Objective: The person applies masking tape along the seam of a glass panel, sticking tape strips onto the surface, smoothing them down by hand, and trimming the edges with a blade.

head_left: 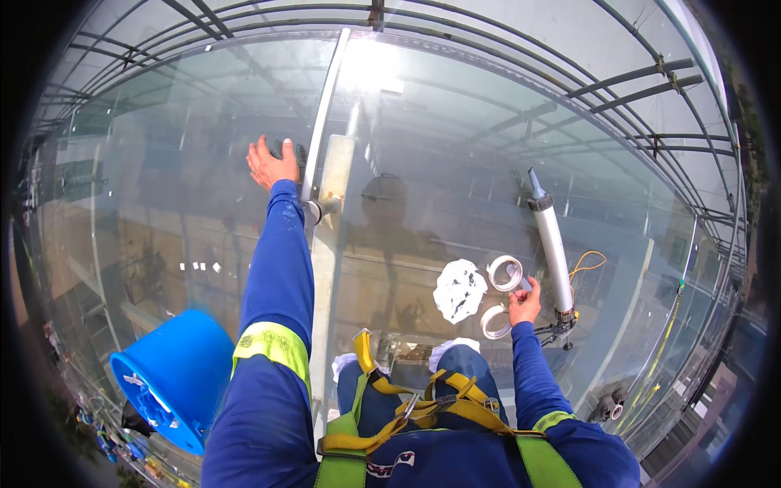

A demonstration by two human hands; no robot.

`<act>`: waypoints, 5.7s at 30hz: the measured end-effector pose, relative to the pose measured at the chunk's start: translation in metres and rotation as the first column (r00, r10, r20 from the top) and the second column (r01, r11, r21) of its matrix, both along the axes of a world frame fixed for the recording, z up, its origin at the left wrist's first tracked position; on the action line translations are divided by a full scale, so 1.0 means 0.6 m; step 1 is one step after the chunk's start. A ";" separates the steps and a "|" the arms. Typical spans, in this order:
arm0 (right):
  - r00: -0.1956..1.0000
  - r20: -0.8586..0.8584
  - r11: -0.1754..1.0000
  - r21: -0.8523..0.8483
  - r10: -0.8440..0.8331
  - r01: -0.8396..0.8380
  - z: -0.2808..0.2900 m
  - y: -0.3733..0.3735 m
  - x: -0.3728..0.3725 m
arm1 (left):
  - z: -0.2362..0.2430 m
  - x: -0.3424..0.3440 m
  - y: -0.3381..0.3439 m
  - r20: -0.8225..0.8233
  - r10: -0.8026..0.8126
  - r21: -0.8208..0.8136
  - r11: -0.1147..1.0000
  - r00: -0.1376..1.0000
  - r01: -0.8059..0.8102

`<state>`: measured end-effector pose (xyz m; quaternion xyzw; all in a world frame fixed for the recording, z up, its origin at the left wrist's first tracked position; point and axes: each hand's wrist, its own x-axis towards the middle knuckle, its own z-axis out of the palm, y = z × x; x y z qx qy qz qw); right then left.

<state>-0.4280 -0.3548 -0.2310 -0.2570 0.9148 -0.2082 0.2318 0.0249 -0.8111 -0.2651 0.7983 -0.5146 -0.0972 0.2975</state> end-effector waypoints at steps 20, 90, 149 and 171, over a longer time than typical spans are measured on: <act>0.950 0.082 0.954 0.015 -0.300 0.300 -0.057 0.016 0.005 | -0.006 -0.031 -0.054 0.350 0.118 0.386 0.886 0.929 -0.257; 0.524 0.142 0.516 -0.508 0.840 -0.690 0.134 0.252 0.223 | 0.196 0.096 1.694 -0.448 0.894 0.892 0.449 0.037 -0.052; 0.000 0.020 0.000 -0.010 1.000 -1.000 0.059 0.146 0.330 | 0.520 -0.408 2.574 0.757 0.653 0.634 -0.735 -0.003 -0.240; 0.356 0.319 0.470 -0.443 0.879 -0.763 0.188 0.212 0.235 | 0.318 -0.071 2.140 -0.353 0.501 0.860 0.506 0.790 0.064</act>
